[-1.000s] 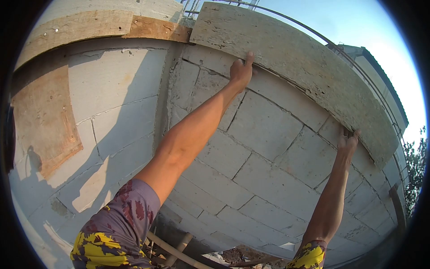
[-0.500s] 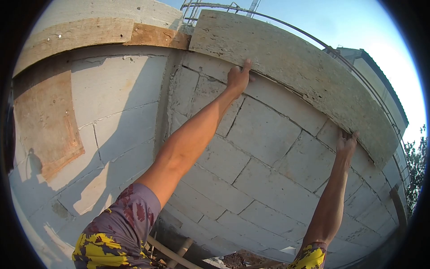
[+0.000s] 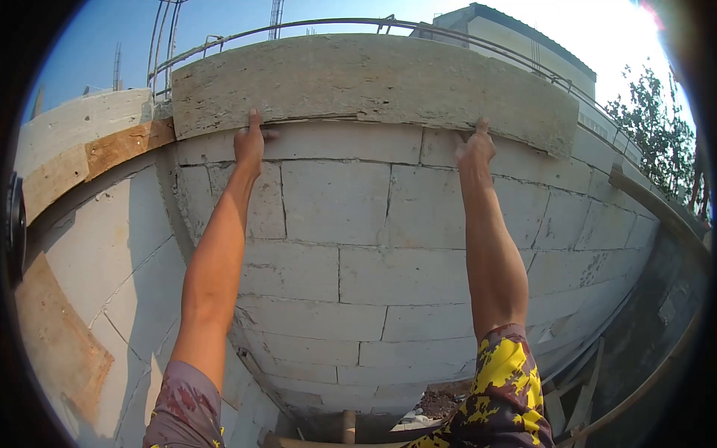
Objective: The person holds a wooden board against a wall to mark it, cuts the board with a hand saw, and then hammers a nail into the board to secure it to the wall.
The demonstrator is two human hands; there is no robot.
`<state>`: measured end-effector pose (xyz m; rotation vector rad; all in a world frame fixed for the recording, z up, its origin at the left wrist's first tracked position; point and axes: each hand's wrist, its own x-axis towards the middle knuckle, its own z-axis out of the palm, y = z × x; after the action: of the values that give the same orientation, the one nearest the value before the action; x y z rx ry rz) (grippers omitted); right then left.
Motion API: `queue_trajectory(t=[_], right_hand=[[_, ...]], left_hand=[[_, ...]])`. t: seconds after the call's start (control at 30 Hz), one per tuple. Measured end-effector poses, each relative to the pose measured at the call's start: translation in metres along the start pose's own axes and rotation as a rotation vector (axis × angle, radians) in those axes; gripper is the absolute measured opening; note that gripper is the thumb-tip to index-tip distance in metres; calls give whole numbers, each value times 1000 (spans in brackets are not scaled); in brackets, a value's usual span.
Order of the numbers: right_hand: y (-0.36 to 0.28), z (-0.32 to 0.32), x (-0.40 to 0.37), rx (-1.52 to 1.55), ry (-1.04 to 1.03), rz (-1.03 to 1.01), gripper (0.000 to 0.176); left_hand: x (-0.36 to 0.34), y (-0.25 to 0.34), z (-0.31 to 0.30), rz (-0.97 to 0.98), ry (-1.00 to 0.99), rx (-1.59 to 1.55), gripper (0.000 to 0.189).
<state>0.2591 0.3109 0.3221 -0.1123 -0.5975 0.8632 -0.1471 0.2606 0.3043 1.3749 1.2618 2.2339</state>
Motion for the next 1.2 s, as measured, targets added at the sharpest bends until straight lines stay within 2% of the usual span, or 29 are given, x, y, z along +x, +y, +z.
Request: queue_trajectory(t=[0.03, 0.17, 0.23, 0.3, 0.4, 0.57, 0.67, 0.77, 1.0, 1.07, 1.1, 1.13, 1.17, 1.2], right_hand=[[-2, 6, -6, -43, 72, -6, 59], [-15, 17, -23, -116, 70, -7, 46], [-20, 15, -24, -164, 70, 15, 48], [-24, 13, -26, -202, 54, 51, 50], [-25, 11, -25, -222, 47, 46, 52], [-22, 9, -21, -209, -6, 59, 53], [-19, 9, -16, -197, 40, 48, 52], [-20, 7, -18, -192, 24, 39, 52], [-15, 2, -17, -144, -24, 21, 49], [-18, 1, -21, -189, -72, 17, 62], [-18, -2, -17, -208, -25, -10, 60], [-12, -1, -14, -219, -9, -6, 58], [-15, 1, -18, -216, -24, 23, 57], [-13, 0, -15, -211, -20, 27, 50]], left_hand=[[-1, 3, 0, -28, -5, 6, 71], [13, -8, 0, -23, -42, -16, 78], [9, -4, 2, -53, 23, 2, 79], [15, -12, 0, -12, -36, -70, 80], [22, -16, -2, -59, -106, -115, 80], [35, -25, -2, -69, -62, -142, 73], [37, -27, 0, -94, -3, -141, 70], [43, -31, -3, -105, -55, -156, 70], [32, -26, -1, -66, 42, -147, 68], [34, -30, 4, -66, 20, -99, 69], [37, -33, -3, -66, 17, -50, 71], [20, -20, 1, -44, 84, -49, 70], [10, -9, 2, -125, 147, -37, 71], [-4, 3, 7, -128, 301, 107, 68]])
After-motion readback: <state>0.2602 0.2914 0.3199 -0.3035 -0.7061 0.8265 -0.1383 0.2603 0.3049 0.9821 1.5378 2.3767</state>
